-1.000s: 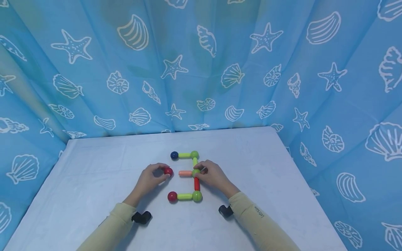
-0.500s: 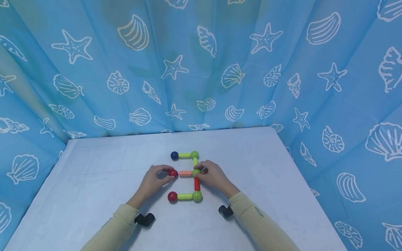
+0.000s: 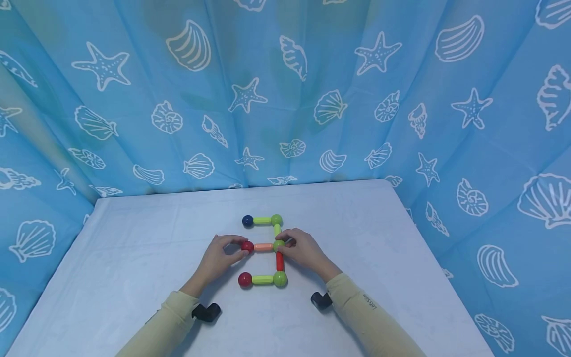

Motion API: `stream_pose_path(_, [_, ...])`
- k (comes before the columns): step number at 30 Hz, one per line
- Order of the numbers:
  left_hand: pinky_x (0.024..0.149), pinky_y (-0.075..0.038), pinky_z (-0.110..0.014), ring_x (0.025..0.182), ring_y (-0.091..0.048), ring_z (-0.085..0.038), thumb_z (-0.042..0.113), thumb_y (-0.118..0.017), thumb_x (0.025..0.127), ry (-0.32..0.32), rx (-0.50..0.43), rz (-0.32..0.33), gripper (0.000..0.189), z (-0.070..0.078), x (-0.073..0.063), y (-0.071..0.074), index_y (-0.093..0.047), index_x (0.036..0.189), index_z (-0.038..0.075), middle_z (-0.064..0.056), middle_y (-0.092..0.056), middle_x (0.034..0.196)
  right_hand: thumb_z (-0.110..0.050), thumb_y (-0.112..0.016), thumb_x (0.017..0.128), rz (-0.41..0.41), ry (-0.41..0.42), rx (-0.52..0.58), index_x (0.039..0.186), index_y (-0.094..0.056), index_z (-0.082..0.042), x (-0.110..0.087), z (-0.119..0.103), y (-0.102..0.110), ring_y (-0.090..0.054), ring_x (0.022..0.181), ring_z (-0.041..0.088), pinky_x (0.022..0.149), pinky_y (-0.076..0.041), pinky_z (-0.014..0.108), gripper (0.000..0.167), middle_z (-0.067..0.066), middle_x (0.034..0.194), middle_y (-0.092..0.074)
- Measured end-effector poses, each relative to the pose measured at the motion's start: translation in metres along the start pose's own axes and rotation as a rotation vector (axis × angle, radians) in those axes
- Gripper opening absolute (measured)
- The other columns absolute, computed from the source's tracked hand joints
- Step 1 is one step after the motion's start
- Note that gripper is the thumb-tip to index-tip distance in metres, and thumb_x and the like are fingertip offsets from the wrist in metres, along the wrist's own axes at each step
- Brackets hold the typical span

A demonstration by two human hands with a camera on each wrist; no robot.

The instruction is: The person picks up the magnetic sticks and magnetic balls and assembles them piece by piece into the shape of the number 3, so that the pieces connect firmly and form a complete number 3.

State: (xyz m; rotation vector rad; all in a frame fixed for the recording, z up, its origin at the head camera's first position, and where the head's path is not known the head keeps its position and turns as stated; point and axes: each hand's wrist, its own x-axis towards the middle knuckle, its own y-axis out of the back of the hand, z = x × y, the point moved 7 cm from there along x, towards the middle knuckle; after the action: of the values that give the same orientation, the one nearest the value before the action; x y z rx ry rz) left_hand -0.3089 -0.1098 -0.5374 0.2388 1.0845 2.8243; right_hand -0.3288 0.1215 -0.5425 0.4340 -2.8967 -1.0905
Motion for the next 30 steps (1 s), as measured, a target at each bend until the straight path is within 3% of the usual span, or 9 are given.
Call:
stream_pose_path(12, [0.124, -0.013, -0.054, 0.129, -0.056, -0.025, 0.024, -0.083, 0.087, 0.046, -0.002, -0.007, 0.036, -0.006, -0.002, 0.002, -0.072, 0.12, 0.017, 0.002, -0.072, 0.114, -0.02, -0.077, 0.092, -0.012, 0.002, 0.025, 0.117, -0.071, -0.021, 0.002, -0.003, -0.003, -0.063, 0.096, 0.014, 0.088, -0.057, 0.033, 0.026, -0.007, 0.111, -0.068])
stream_pose_path(30, [0.124, -0.015, -0.052, 0.128, -0.058, -0.024, 0.023, -0.083, 0.087, 0.057, 0.01, -0.005, 0.036, -0.013, -0.007, 0.008, -0.071, 0.12, 0.017, 0.002, -0.072, 0.114, -0.022, -0.077, 0.092, -0.027, 0.027, 0.006, 0.118, -0.071, -0.024, 0.003, -0.009, -0.009, -0.062, 0.094, 0.012, 0.086, -0.056, 0.033, 0.027, -0.008, 0.112, -0.067])
